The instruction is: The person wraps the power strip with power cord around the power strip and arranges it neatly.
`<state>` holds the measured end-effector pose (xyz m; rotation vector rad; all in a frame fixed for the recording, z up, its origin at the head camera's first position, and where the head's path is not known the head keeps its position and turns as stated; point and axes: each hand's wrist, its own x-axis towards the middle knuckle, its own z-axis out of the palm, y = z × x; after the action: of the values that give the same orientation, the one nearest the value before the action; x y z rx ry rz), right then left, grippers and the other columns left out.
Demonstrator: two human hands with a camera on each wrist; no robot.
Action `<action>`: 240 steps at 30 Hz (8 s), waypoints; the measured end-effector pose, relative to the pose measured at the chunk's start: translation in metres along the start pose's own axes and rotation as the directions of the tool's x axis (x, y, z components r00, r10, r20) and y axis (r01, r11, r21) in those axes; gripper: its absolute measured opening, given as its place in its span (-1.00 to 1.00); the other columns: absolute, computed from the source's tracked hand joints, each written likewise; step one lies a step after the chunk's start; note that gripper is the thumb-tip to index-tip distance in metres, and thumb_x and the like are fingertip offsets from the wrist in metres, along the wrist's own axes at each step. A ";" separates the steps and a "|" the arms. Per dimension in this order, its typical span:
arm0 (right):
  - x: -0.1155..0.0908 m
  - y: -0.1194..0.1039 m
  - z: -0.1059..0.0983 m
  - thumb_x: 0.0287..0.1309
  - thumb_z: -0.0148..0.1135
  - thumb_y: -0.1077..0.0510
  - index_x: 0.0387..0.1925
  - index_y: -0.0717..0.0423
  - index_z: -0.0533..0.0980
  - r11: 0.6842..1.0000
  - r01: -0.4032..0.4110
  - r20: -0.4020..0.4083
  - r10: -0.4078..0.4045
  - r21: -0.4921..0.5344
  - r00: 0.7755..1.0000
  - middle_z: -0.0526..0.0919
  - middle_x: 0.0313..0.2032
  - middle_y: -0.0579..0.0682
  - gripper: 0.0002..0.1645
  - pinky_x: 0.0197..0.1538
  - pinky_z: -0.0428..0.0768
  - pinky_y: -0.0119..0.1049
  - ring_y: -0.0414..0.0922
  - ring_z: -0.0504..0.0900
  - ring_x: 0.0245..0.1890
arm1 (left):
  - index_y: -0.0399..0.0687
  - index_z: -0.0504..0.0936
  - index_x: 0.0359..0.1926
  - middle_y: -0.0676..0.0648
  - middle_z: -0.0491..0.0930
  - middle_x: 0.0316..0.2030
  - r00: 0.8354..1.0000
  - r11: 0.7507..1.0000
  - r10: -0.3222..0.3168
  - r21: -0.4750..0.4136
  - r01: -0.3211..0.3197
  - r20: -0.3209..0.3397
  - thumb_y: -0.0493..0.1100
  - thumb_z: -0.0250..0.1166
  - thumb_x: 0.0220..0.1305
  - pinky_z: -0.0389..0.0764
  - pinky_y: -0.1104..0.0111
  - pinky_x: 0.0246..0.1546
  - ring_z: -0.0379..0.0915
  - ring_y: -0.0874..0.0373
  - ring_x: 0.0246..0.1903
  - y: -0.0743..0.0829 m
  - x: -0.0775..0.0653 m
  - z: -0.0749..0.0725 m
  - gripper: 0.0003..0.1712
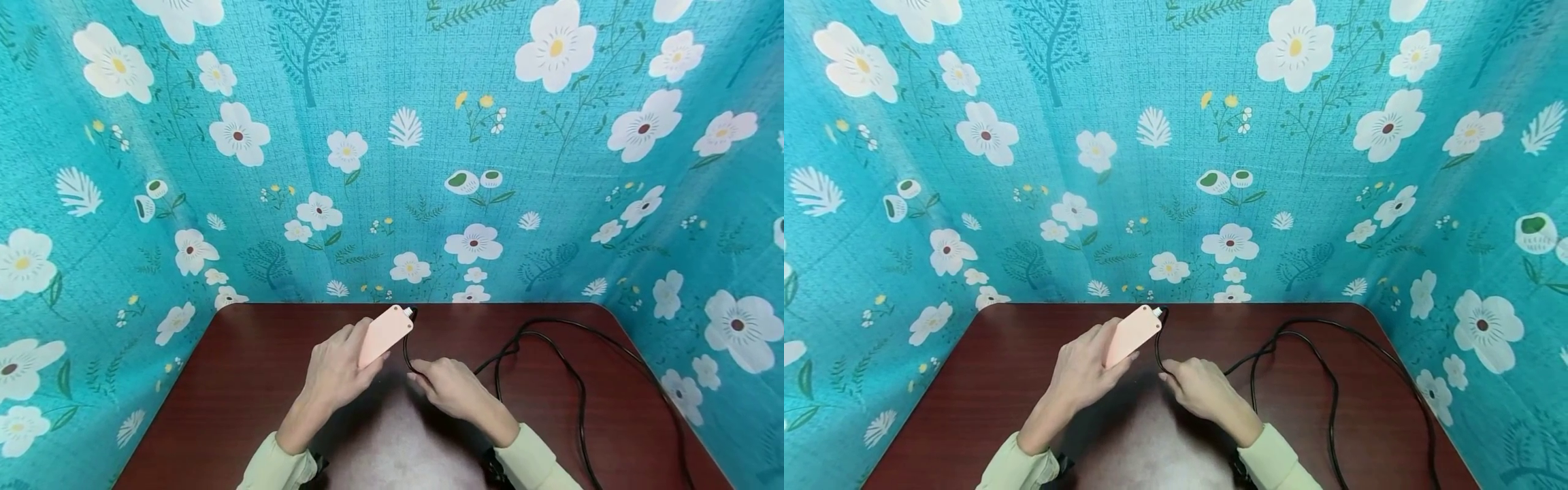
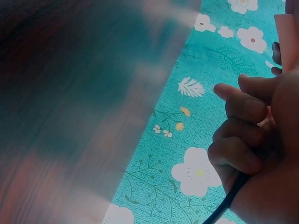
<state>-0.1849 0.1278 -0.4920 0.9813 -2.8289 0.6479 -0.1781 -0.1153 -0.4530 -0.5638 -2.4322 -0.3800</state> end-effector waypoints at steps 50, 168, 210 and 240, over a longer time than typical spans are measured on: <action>-0.012 -0.017 -0.031 0.42 0.31 0.01 0.00 -0.07 0.73 0.941 0.277 -0.184 -0.312 -0.193 0.932 0.71 -0.46 -0.24 -0.78 -0.46 0.55 -0.39 -0.35 0.61 -0.52 | 0.02 0.64 0.24 -0.02 0.76 -0.28 0.983 0.970 0.137 0.185 -0.159 0.125 0.18 0.56 0.02 0.63 0.31 -0.51 0.64 0.13 -0.44 -0.013 -0.010 0.012 -0.24; -0.004 0.023 -0.004 0.44 0.25 0.16 -0.06 -0.15 0.72 0.826 -0.023 -0.194 0.159 0.563 0.968 0.77 -0.25 -0.18 -0.80 -0.19 0.49 -0.39 -0.32 0.52 -0.31 | 0.03 0.71 0.08 0.09 0.81 -0.24 0.943 0.943 0.326 -0.049 -0.329 -0.068 0.15 0.59 -0.10 0.61 0.37 -0.48 0.60 0.26 -0.47 0.019 -0.007 -0.018 -0.33; -0.031 -0.014 -0.018 0.67 -0.10 -0.03 -0.28 -0.08 0.44 0.866 -0.142 0.083 0.116 0.480 0.990 0.49 -0.60 -0.26 -0.68 -0.49 0.40 -0.44 -0.40 0.41 -0.63 | -0.02 0.70 0.17 -0.05 0.83 -0.15 0.978 0.960 0.204 0.207 -0.190 -0.049 0.14 0.65 -0.07 0.75 0.25 -0.37 0.74 0.08 -0.32 -0.005 0.004 -0.009 -0.25; -0.042 -0.030 -0.041 0.61 0.04 0.10 -0.10 -0.04 0.52 0.978 0.092 0.023 -0.098 0.189 0.995 0.20 -0.57 -0.35 -0.87 -0.49 0.25 -0.53 -0.48 0.14 -0.59 | -0.03 0.71 0.17 -0.05 0.83 -0.16 0.991 0.965 0.077 0.240 -0.103 0.113 0.16 0.65 -0.06 0.68 0.27 -0.52 0.73 0.08 -0.37 -0.008 0.001 -0.004 -0.24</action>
<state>-0.1358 0.1474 -0.4527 1.1580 -2.7670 0.9090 -0.1806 -0.1239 -0.4503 -0.5942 -2.4925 -0.0101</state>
